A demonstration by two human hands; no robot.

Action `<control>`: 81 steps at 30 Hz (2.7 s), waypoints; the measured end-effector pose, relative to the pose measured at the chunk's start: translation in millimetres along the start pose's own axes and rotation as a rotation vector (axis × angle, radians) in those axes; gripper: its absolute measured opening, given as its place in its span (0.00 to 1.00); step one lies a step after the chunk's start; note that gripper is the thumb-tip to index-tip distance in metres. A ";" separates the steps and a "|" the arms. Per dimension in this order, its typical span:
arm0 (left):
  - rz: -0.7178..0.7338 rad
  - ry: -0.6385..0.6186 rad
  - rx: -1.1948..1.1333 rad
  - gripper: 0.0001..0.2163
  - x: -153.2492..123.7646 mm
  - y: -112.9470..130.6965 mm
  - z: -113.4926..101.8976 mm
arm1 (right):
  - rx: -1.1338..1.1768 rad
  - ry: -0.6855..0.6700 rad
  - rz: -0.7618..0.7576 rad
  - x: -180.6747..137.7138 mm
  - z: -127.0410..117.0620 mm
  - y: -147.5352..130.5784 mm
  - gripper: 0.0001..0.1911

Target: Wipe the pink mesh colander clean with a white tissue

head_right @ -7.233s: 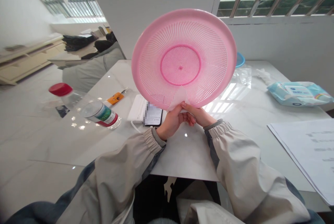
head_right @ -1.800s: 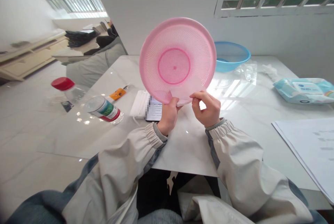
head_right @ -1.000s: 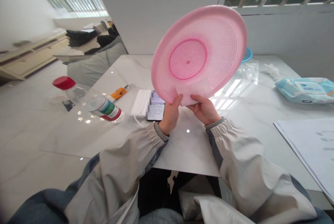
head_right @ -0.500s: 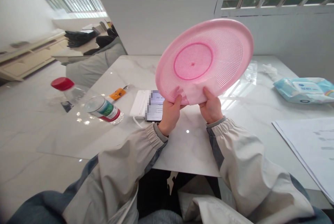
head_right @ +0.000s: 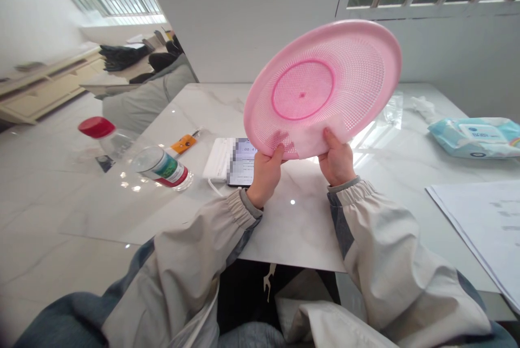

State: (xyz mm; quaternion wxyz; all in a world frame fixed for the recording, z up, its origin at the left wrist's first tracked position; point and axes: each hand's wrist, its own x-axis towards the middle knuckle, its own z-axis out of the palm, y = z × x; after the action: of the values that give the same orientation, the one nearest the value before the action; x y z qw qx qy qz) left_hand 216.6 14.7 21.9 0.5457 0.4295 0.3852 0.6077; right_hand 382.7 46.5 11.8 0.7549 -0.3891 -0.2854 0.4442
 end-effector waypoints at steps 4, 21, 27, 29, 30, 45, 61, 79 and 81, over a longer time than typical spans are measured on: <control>0.020 -0.024 0.008 0.17 1.3 1.3 -1.9 | 0.050 0.021 0.009 1.0 1.7 -5.1 0.18; 0.194 0.029 0.098 0.18 4.1 6.1 -7.8 | -0.432 -0.259 0.378 1.5 -12.1 -33.1 0.25; 0.215 0.081 0.182 0.15 7.5 6.2 -11.5 | -0.406 -0.509 0.625 6.9 -21.7 -40.3 0.29; 0.190 0.074 0.173 0.15 8.9 3.4 -13.1 | -0.394 -0.514 0.690 8.2 -24.2 -39.3 0.26; 0.175 0.074 0.166 0.16 9.6 1.5 -13.7 | -0.379 -0.506 0.720 8.6 -24.8 -38.3 0.23; -0.080 0.066 0.004 0.18 14.4 -12.9 -11.5 | -0.220 -0.422 0.896 -6.6 -2.1 -26.5 0.17; -0.252 -0.234 0.075 0.13 -8.5 5.1 1.4 | 0.054 -0.057 0.507 -2.5 5.7 -22.6 0.16; -0.260 -0.516 0.113 0.16 -10.0 -2.4 0.9 | -0.131 -0.126 0.298 -1.1 -5.1 -7.8 0.11; -0.256 -0.517 0.112 0.16 -10.0 -2.9 0.1 | -0.143 -0.125 0.272 -1.7 -4.4 -7.6 0.12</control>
State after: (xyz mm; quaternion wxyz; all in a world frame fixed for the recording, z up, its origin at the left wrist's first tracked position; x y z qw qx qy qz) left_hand 218.0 5.1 18.2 0.6734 0.5474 0.3177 0.3820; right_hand 388.8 41.2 15.7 0.6391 -0.4485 -0.3073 0.5440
